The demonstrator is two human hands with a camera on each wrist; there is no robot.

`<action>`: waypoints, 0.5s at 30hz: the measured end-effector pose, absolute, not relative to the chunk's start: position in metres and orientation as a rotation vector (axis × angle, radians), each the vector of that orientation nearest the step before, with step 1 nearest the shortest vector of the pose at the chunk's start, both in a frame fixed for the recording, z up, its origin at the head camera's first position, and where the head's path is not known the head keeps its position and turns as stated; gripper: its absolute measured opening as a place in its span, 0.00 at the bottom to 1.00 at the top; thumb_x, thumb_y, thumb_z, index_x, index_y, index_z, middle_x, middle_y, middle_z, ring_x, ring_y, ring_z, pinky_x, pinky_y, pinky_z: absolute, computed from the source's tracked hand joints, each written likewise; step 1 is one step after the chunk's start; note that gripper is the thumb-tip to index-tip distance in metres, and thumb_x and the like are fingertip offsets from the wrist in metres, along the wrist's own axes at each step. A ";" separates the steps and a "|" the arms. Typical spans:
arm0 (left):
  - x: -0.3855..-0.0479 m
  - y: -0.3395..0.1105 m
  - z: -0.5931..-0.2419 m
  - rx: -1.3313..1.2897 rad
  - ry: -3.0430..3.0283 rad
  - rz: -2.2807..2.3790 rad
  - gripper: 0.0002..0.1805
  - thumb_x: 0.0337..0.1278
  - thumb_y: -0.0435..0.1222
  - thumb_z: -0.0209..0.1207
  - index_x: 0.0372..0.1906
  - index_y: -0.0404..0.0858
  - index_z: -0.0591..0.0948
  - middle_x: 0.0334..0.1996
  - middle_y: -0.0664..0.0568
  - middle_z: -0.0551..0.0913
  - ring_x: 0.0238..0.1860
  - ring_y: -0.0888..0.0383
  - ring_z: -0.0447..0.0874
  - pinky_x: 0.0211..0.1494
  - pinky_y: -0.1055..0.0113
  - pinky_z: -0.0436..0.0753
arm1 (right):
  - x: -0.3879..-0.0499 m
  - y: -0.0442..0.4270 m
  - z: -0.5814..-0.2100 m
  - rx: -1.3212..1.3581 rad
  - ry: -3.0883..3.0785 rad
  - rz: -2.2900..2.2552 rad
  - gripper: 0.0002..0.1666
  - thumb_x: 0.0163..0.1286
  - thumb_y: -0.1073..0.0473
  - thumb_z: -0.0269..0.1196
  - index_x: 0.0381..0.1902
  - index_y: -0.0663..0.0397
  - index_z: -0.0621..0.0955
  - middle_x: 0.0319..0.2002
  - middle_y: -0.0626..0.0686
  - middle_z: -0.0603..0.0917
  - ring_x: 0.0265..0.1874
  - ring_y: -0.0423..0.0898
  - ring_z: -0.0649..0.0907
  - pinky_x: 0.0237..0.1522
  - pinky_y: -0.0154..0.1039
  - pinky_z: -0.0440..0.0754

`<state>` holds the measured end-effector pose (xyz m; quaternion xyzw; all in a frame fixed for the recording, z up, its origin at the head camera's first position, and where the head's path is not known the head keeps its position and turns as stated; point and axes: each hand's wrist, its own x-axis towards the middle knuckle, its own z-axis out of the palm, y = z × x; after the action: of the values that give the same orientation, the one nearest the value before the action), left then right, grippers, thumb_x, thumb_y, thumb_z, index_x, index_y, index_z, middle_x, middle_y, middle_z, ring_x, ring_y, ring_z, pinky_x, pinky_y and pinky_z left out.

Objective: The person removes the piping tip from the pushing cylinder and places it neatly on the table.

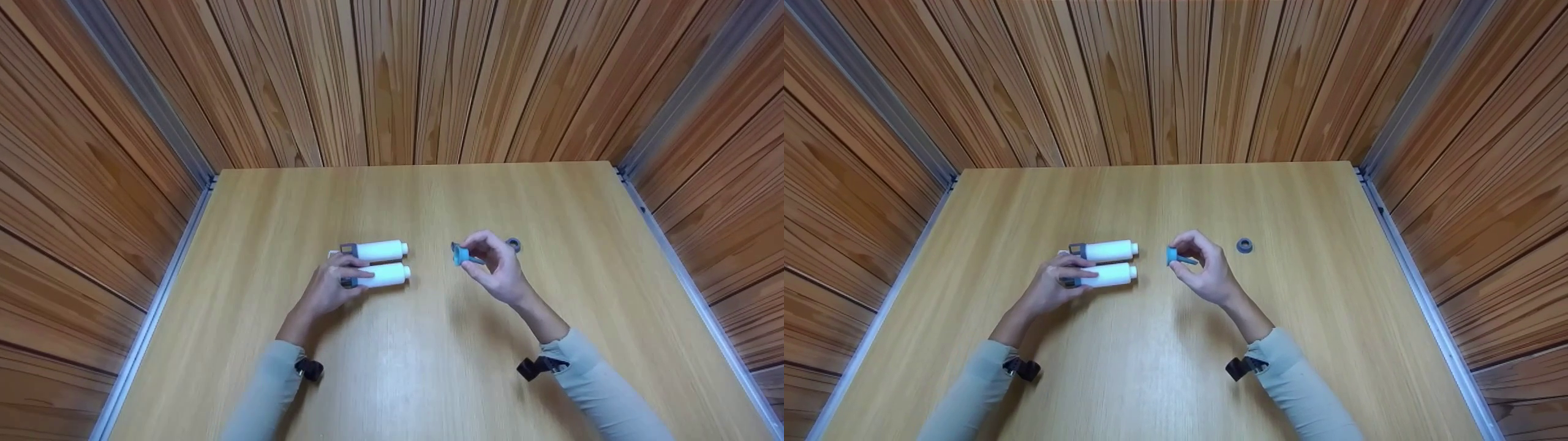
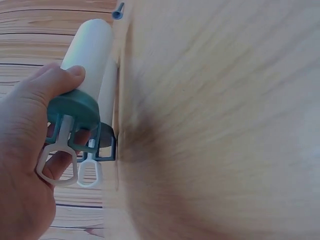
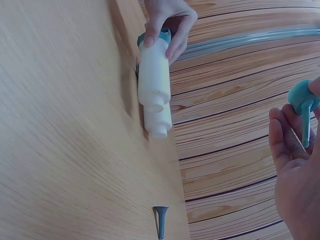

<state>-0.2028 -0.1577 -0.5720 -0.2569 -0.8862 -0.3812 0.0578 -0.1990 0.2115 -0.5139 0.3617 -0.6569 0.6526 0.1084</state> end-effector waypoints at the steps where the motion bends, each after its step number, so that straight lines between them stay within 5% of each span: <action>1: -0.203 -0.157 -0.573 -0.789 -2.689 -1.143 0.14 0.63 0.29 0.79 0.52 0.43 0.97 0.60 0.46 0.93 0.69 0.40 0.87 0.76 0.39 0.86 | -0.199 0.211 -0.514 1.059 -1.934 1.923 0.19 0.63 0.89 0.59 0.52 0.87 0.73 0.49 0.38 0.86 0.47 0.32 0.86 0.54 0.25 0.88; 15: -0.206 -0.159 -0.589 -0.859 -2.680 -1.160 0.15 0.65 0.34 0.79 0.54 0.47 0.96 0.61 0.46 0.92 0.67 0.43 0.88 0.74 0.43 0.88 | -0.199 0.211 -0.514 1.080 -1.935 1.915 0.19 0.64 0.89 0.59 0.53 0.86 0.74 0.50 0.39 0.86 0.48 0.32 0.87 0.56 0.26 0.88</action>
<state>-0.2063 -0.1592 -0.5886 -0.2819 -0.8793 -0.3808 0.0488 -0.1988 0.2114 -0.5143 0.3665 -0.6570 0.6502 0.1061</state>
